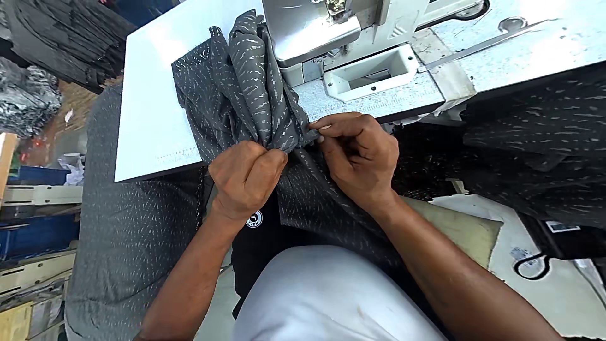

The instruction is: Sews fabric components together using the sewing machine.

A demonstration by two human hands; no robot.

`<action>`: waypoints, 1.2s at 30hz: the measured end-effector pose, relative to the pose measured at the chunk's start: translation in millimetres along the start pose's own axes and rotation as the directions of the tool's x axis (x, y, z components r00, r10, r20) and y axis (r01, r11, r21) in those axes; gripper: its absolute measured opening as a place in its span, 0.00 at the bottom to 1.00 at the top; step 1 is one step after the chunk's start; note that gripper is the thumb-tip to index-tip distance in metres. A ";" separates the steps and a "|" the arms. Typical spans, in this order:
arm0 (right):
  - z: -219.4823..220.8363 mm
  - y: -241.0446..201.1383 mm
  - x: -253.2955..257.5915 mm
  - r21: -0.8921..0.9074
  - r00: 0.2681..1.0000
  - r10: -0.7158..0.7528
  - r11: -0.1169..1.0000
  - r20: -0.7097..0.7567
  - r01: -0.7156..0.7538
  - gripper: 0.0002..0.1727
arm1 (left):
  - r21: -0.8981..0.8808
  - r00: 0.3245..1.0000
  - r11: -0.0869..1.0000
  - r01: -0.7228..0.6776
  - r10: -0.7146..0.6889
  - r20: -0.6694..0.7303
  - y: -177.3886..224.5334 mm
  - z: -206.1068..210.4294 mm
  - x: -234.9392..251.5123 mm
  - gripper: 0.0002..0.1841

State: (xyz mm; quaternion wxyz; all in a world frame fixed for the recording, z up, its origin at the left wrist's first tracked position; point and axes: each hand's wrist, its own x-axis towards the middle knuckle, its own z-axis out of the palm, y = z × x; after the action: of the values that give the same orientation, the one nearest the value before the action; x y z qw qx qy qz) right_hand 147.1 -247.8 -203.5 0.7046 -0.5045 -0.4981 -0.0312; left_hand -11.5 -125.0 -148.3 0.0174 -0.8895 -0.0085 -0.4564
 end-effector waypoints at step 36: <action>-8.5 -0.7 0.0 0.019 0.994 0.092 0.995 0.054 -0.093 0.07 | -0.080 0.993 0.997 0.015 -0.006 0.120 1.7 -3.4 2.8 0.02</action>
State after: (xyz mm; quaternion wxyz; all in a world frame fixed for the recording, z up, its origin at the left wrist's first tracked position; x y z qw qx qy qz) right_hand 152.3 -254.5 -203.0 0.6973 -0.5201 -0.4929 0.0204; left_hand -12.5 -126.8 -144.1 -0.0214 -0.9152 0.0041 -0.4024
